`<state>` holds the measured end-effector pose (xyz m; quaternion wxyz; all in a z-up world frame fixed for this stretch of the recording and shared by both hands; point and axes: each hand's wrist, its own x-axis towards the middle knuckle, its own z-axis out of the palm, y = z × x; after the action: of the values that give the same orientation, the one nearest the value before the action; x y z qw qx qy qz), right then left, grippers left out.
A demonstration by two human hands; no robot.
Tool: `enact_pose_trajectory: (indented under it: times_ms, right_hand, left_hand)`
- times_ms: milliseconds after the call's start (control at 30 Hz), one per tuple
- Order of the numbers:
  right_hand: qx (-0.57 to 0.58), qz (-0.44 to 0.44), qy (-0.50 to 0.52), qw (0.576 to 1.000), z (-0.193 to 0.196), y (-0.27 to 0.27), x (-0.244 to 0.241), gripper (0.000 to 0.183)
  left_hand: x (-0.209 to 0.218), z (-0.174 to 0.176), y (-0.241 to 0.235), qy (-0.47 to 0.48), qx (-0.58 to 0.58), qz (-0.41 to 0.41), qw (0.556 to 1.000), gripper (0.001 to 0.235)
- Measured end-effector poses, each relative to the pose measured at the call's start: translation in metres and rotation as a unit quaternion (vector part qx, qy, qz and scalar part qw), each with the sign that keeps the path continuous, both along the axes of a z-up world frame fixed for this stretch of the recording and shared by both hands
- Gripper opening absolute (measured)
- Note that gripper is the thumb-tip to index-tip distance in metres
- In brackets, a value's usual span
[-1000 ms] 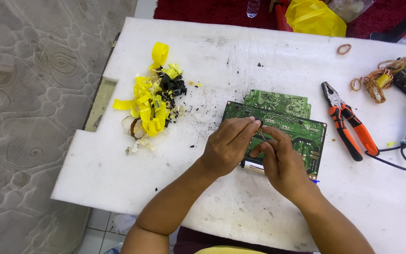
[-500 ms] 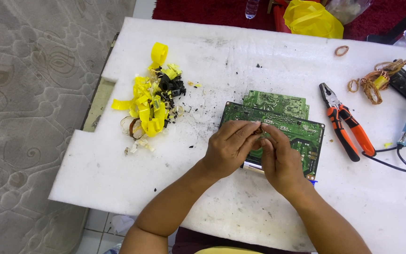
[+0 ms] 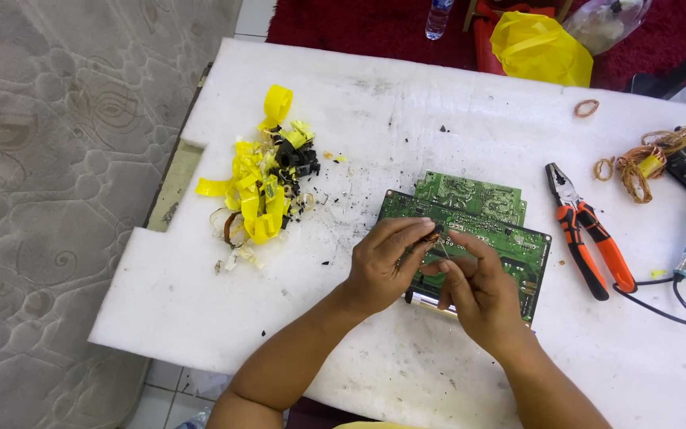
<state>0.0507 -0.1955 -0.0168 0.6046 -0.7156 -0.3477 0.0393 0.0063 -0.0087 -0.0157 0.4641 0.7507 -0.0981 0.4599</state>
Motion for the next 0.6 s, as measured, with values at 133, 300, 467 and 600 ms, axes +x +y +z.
enact_pose_trajectory:
  times_ms: [133, 300, 467, 600]
  right_hand:
    - [0.006, -0.001, -0.017, 1.000, -0.003, 0.000, 0.002, 0.046]
    - [0.046, 0.060, 0.053, 0.996, -0.006, -0.001, 0.001, 0.041]
    - [0.118, 0.099, 0.197, 0.968, 0.001, -0.004, 0.005, 0.040]
    - [0.183, 0.056, 0.271, 0.943, -0.002, 0.002, 0.005, 0.037]
  left_hand:
    - [-0.001, -0.002, 0.004, -0.013, 0.016, 0.003, 1.000, 0.034]
    - [-0.006, -0.004, 0.012, 0.023, 0.106, -0.014, 0.994, 0.035]
    - [-0.004, -0.005, 0.012, 0.032, 0.092, -0.011, 0.995, 0.033]
    - [-0.001, -0.001, 0.007, 0.021, 0.014, -0.018, 1.000, 0.030]
